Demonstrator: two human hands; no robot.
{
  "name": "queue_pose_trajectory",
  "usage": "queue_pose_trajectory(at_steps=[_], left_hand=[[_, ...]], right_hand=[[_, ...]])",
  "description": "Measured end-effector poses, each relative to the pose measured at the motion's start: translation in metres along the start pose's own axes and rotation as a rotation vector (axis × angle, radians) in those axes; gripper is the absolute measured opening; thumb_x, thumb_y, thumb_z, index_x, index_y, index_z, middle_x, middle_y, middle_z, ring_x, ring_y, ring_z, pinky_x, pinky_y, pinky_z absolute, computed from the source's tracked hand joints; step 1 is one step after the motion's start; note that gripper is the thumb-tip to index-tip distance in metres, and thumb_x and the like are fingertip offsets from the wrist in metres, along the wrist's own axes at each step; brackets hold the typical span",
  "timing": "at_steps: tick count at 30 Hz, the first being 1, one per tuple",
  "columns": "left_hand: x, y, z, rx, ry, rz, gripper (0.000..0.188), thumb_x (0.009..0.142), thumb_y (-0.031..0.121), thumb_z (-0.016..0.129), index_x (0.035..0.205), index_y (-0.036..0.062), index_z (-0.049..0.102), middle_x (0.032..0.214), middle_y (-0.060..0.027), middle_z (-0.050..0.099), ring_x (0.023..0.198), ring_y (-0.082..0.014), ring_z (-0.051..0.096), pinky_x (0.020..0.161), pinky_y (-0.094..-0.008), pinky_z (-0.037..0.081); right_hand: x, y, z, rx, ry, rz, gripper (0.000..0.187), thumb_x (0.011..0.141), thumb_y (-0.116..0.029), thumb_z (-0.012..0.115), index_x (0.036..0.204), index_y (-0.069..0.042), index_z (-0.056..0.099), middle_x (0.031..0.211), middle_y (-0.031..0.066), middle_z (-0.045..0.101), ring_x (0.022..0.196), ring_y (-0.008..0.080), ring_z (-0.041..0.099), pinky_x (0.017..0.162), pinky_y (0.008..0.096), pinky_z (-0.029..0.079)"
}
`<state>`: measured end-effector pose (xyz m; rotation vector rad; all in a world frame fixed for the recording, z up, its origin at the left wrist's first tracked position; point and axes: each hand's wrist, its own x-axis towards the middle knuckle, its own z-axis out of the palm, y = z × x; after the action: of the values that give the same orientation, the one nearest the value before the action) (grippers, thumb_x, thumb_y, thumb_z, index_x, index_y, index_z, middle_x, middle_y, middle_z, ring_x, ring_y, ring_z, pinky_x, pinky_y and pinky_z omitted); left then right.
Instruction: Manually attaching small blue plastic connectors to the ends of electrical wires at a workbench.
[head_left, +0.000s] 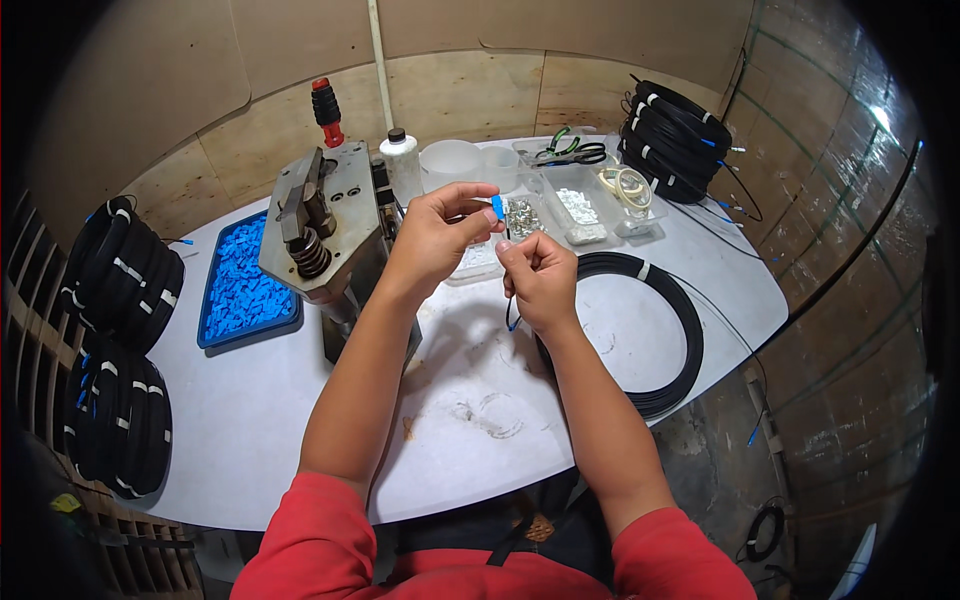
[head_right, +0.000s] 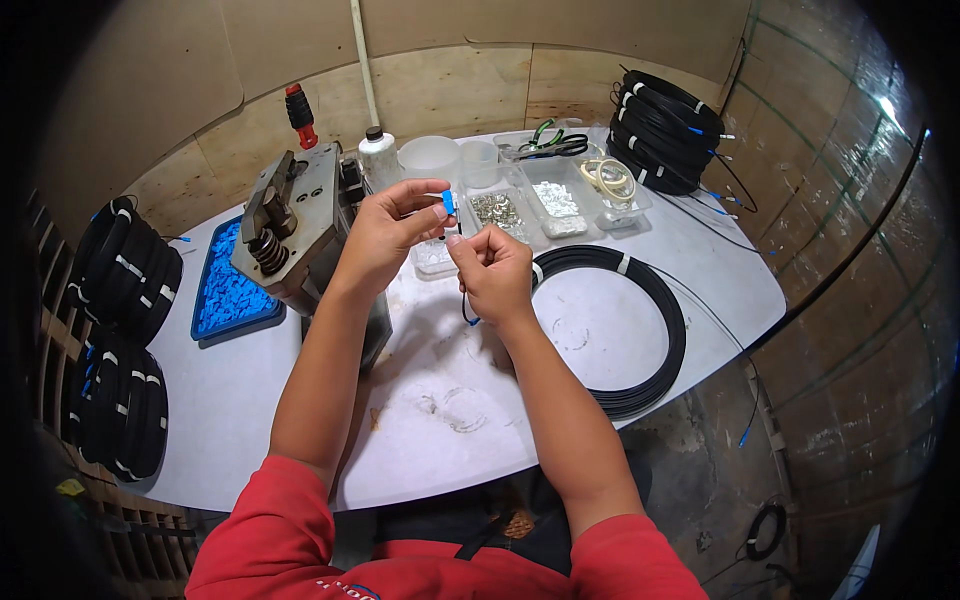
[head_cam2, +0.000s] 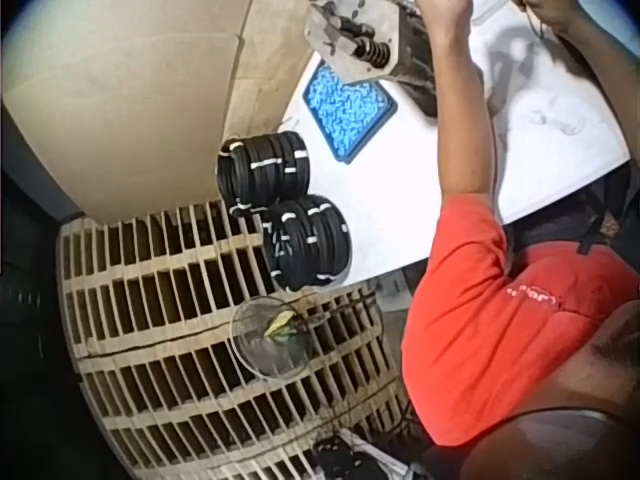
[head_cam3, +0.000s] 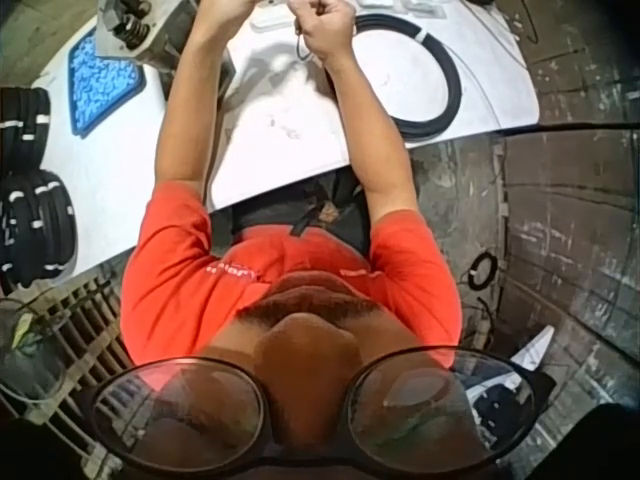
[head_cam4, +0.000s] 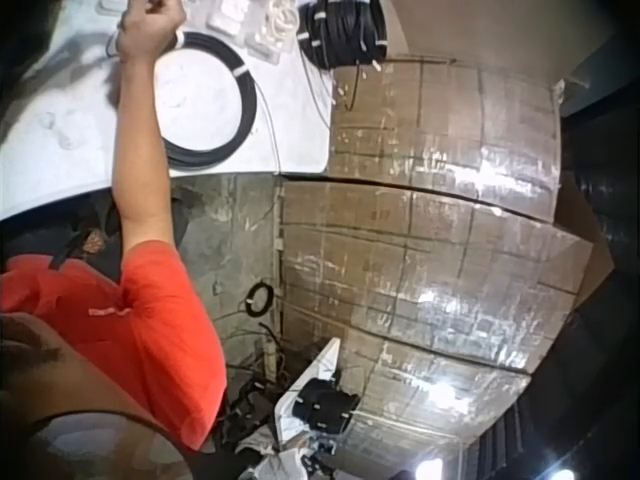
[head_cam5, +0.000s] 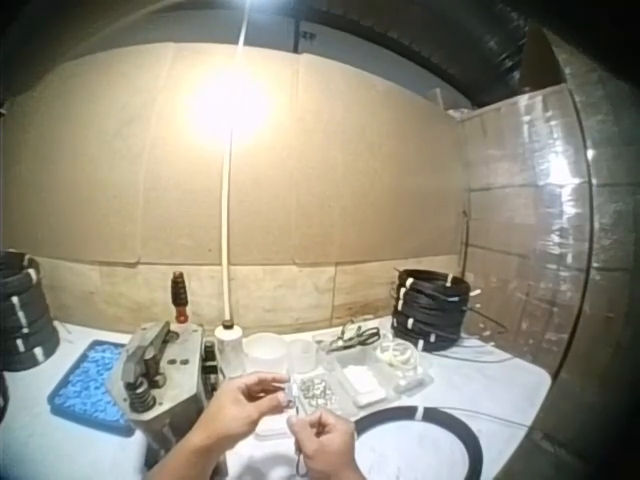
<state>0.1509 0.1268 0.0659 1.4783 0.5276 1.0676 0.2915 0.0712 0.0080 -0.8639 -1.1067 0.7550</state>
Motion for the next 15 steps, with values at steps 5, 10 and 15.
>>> queue_pose_trajectory(at_steps=[5,10,15], left_hand=[[-0.0017,0.0032,0.0007,0.007,0.009,0.009,0.031,0.087,0.006,0.065,0.116,-0.0018,0.060,0.096,-0.0079,0.065,0.089,-0.0141,0.064,0.077,-0.0251,0.050],[-0.0002,0.0022,-0.0008,0.004,0.018,-0.004,0.031,0.086,0.006,0.066,0.115,-0.0019,0.061,0.096,-0.0080,0.066,0.088,-0.0147,0.064,0.078,-0.0255,0.051],[-0.0006,0.0020,-0.0016,0.017,0.026,-0.001,0.030,0.086,0.006,0.066,0.115,-0.0020,0.061,0.095,-0.0082,0.066,0.088,-0.0147,0.064,0.077,-0.0256,0.051]], right_hand=[[-0.0001,0.0006,-0.0001,-0.024,0.003,0.006,0.027,0.087,-0.013,0.068,0.067,-0.006,0.052,0.052,-0.0014,0.053,0.042,0.0035,0.047,0.039,0.0205,0.035],[0.0000,0.0030,-0.0008,-0.027,0.004,0.002,0.027,0.087,-0.014,0.069,0.067,-0.006,0.052,0.051,-0.0019,0.052,0.042,0.0033,0.046,0.039,0.0205,0.035],[0.0000,0.0026,-0.0002,-0.030,0.006,0.001,0.028,0.087,-0.014,0.069,0.067,-0.006,0.052,0.051,-0.0018,0.053,0.042,0.0032,0.046,0.039,0.0205,0.035]])
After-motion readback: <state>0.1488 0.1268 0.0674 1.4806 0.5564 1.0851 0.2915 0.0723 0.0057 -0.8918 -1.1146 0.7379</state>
